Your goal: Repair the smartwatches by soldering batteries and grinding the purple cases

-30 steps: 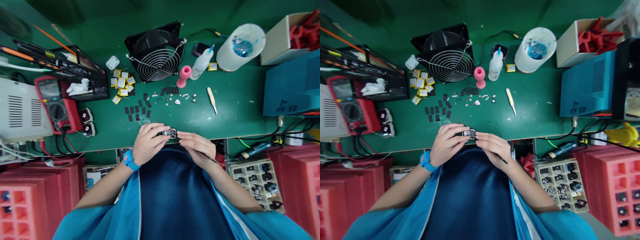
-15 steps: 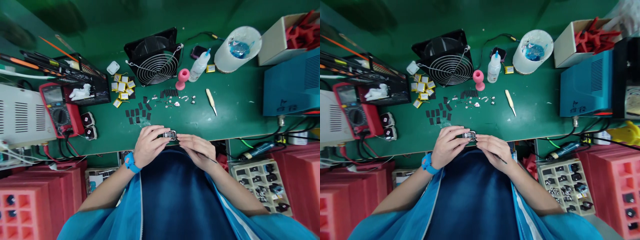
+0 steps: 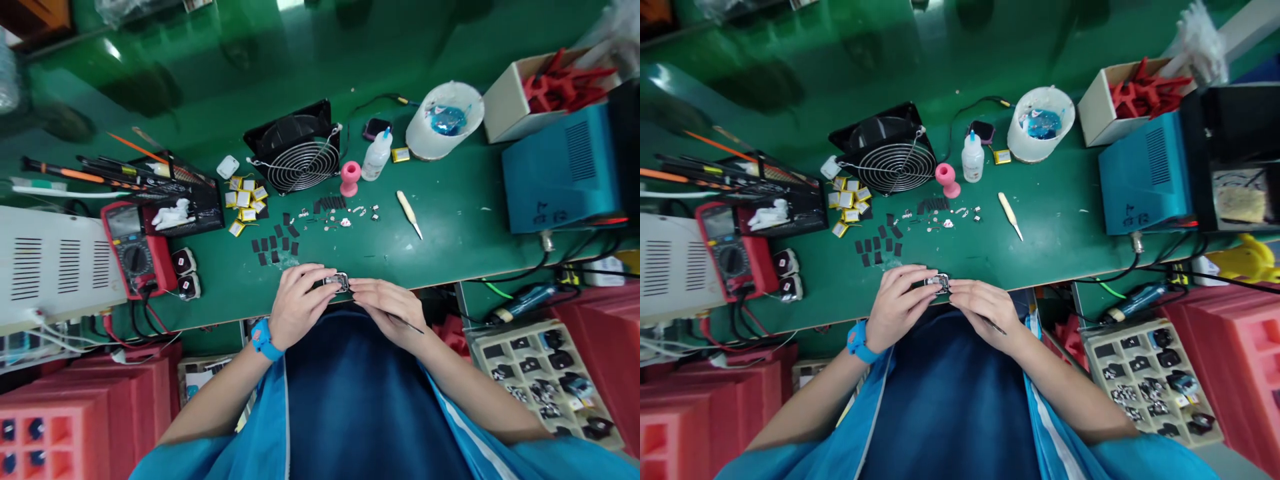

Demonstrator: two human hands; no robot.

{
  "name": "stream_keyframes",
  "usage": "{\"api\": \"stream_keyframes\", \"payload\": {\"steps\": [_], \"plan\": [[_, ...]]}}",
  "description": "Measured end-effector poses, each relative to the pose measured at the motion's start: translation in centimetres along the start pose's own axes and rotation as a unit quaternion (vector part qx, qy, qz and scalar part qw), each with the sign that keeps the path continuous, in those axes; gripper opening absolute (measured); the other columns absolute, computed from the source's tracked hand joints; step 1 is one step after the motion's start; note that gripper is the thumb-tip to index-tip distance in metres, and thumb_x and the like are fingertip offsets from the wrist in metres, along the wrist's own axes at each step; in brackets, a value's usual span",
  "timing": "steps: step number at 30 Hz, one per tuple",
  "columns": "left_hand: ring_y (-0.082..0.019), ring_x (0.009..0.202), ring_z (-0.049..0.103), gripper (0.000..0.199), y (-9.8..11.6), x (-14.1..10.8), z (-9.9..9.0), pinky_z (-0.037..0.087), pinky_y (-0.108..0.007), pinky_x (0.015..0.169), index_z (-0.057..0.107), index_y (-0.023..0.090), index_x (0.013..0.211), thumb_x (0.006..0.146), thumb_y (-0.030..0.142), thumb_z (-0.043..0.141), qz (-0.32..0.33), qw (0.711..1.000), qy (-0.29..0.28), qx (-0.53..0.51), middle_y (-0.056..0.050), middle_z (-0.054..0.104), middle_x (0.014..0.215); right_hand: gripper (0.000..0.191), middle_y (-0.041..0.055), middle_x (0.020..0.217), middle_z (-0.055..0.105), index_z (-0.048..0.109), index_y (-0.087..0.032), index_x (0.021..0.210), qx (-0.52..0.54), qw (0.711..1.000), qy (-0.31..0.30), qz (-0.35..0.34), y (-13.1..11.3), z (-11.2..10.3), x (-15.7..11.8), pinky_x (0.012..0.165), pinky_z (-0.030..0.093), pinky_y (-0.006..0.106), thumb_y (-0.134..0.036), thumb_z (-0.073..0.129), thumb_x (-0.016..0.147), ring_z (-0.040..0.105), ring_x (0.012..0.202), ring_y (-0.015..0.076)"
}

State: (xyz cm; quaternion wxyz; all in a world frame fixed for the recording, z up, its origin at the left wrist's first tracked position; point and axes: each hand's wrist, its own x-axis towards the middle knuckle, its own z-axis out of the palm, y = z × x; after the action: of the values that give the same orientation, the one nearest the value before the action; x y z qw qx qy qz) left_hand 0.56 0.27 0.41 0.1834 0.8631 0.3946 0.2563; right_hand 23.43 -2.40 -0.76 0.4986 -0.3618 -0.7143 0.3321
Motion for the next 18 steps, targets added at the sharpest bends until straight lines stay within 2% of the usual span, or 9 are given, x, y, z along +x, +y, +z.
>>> {"api": "stream_keyframes", "payload": {"steps": [4,9,10,13,14,15,18], "plan": [[-0.024,0.117,0.065,0.019,-0.2,0.1,-0.1,0.053,-0.043,0.095,0.074,0.024,0.110,0.095,0.014,0.070,0.019,1.000,0.010,0.001,-0.007,0.077,0.120,0.024,0.0130,0.096,0.082,0.074,-0.013,0.111,0.003,1.000,0.009,-0.003,0.1,0.1,0.1,0.093,0.068,0.038,0.000,0.068,0.092,0.080,0.106,0.0250],[-0.023,0.115,0.066,0.018,0.7,-0.9,0.3,0.055,-0.043,0.094,0.075,0.027,0.110,0.097,0.017,0.067,-0.003,1.000,0.024,0.017,-0.005,0.078,0.119,0.018,0.0119,0.105,0.083,0.077,-0.019,0.105,0.011,1.000,0.015,-0.003,-0.7,-0.2,0.3,0.088,0.069,0.029,-0.009,0.067,0.095,0.082,0.097,0.0229],[-0.023,0.115,0.066,0.017,0.7,-1.2,0.6,0.056,-0.043,0.094,0.076,0.028,0.110,0.097,0.020,0.069,-0.019,0.999,0.014,0.024,-0.005,0.078,0.118,0.015,0.0100,0.102,0.084,0.078,-0.020,0.102,0.014,0.999,0.028,0.009,-0.6,-0.4,0.4,0.087,0.068,0.027,-0.012,0.067,0.095,0.083,0.093,0.0225],[-0.024,0.115,0.067,0.014,0.1,-1.9,1.7,0.057,-0.043,0.094,0.076,0.029,0.107,0.094,0.032,0.074,-0.059,0.994,-0.061,0.066,-0.007,0.079,0.117,0.012,0.0060,0.095,0.084,0.080,-0.024,0.094,0.019,0.997,0.027,0.063,0.5,-1.3,0.8,0.079,0.067,0.020,-0.026,0.069,0.096,0.083,0.080,0.0208],[-0.024,0.115,0.068,0.015,-0.1,-2.0,1.9,0.057,-0.042,0.095,0.075,0.028,0.108,0.094,0.033,0.074,-0.071,0.993,-0.066,0.067,-0.007,0.079,0.117,0.013,0.0051,0.092,0.084,0.081,-0.025,0.092,0.019,0.997,0.030,0.071,1.0,-1.7,1.0,0.077,0.067,0.019,-0.031,0.070,0.095,0.083,0.077,0.0208],[-0.023,0.115,0.068,0.017,-0.2,-2.1,2.1,0.056,-0.041,0.096,0.073,0.027,0.109,0.094,0.033,0.074,-0.079,0.993,-0.058,0.061,-0.006,0.079,0.118,0.015,0.0043,0.090,0.084,0.082,-0.026,0.090,0.015,0.996,0.034,0.084,1.5,-2.1,1.2,0.077,0.067,0.019,-0.036,0.071,0.094,0.082,0.075,0.0207],[-0.020,0.113,0.068,0.021,0.3,-2.1,2.1,0.053,-0.038,0.098,0.068,0.024,0.114,0.094,0.029,0.072,-0.078,0.996,0.028,0.020,-0.004,0.078,0.121,0.023,0.0039,0.088,0.084,0.084,-0.027,0.086,0.002,0.991,0.030,0.132,2.1,-3.0,1.7,0.078,0.065,0.017,-0.046,0.073,0.090,0.083,0.075,0.0205]]}}
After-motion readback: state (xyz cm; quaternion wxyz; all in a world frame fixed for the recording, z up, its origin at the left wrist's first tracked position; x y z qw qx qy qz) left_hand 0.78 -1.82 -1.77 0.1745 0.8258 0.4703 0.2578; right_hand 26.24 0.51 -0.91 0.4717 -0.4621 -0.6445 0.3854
